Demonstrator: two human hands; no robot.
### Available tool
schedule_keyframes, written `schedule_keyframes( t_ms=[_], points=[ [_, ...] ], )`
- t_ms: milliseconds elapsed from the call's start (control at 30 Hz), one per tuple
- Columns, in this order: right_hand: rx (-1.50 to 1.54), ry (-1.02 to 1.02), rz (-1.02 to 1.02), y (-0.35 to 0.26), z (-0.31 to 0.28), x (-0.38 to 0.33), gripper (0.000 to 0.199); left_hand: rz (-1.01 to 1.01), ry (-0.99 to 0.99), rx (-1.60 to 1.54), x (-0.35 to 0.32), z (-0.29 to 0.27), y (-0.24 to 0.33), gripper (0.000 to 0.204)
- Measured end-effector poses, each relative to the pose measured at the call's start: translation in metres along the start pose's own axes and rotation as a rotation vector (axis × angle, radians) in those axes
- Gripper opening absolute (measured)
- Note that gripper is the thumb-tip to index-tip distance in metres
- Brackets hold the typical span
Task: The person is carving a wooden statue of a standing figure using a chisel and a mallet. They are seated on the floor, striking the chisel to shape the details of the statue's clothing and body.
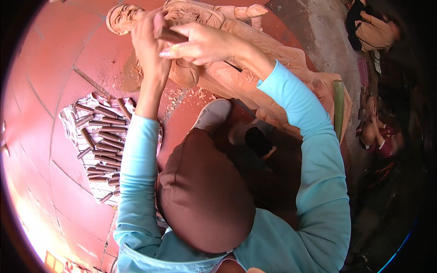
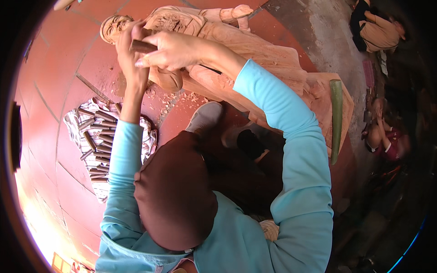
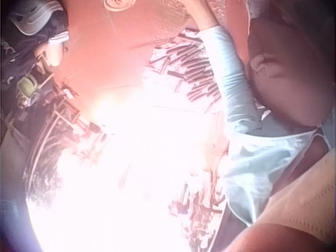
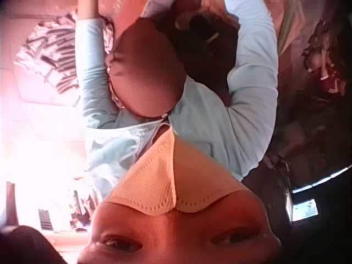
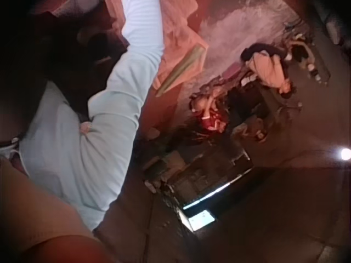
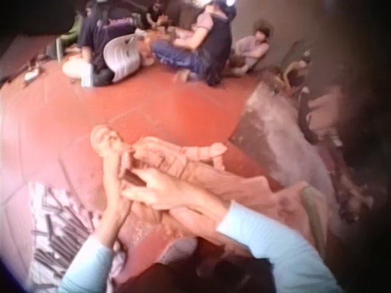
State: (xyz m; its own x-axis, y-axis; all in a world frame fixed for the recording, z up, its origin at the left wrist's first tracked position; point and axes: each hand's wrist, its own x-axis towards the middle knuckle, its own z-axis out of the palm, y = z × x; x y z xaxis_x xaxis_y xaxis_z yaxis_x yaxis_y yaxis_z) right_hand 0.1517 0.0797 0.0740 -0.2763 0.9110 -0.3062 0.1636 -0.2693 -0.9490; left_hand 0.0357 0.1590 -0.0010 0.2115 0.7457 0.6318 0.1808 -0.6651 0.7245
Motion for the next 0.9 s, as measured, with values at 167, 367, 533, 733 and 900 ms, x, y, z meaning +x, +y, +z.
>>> schedule_keyframes(
  t_ms=[167,367,533,733,900],
  points=[
    [-0.272,0.020,-0.021,0.001,0.007,0.003,0.039,-0.805,0.001,-0.916,-0.043,-0.043,0.076,0.042],
    [-0.180,0.116,-0.024,-0.018,0.005,-0.016,0.023,-0.867,-0.259,-1.148,-0.038,-0.042,0.105,0.064],
    [-0.497,0.062,-0.206,-0.010,0.008,-0.018,0.029,-0.885,-0.325,-1.211,-0.026,-0.050,0.101,0.041],
    [-0.852,0.569,-0.562,-0.020,-0.014,-0.076,0.039,-0.878,-0.233,-1.342,-0.041,-0.057,0.076,0.016],
    [-0.586,1.213,-0.149,0.048,-0.065,-0.196,0.030,-0.925,-0.268,-1.203,-0.052,-0.048,0.072,0.020]
  ],
)
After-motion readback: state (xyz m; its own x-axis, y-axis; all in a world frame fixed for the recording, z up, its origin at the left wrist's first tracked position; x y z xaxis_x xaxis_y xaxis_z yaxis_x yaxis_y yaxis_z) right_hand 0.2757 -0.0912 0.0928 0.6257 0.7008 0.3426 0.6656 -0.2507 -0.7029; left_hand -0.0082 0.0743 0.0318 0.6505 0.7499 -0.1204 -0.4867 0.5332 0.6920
